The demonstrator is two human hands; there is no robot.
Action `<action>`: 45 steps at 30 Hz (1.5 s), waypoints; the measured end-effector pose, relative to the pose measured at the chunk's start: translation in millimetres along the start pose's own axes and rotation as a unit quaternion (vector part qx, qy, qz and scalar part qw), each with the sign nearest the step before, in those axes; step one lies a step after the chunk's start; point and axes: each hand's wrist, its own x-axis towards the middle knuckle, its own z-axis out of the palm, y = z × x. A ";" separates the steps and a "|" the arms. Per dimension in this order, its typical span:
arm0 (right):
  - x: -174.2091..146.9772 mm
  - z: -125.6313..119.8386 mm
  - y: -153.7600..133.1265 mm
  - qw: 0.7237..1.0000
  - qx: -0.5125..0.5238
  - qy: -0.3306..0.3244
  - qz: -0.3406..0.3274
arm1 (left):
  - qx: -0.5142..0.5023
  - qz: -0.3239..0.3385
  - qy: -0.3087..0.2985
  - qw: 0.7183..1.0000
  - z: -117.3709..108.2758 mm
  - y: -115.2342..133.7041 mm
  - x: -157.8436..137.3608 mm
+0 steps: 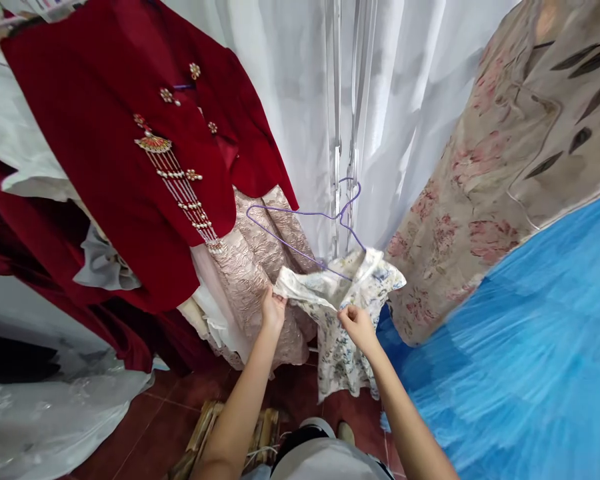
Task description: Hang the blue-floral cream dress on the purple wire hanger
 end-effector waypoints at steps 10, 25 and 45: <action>-37.0 22.8 26.0 0.997 -0.016 -0.069 0.034 | 0.428 0.116 -0.310 0.841 -24.4 -17.6 -72.2; -76.2 -2.0 -64.6 0.987 0.128 -0.072 -0.064 | 0.527 -0.171 -0.524 0.648 -86.0 8.6 -84.9; -55.5 -103.0 -47.0 0.911 -0.044 0.398 -0.095 | 0.459 0.092 -0.614 0.636 -42.3 91.2 -66.2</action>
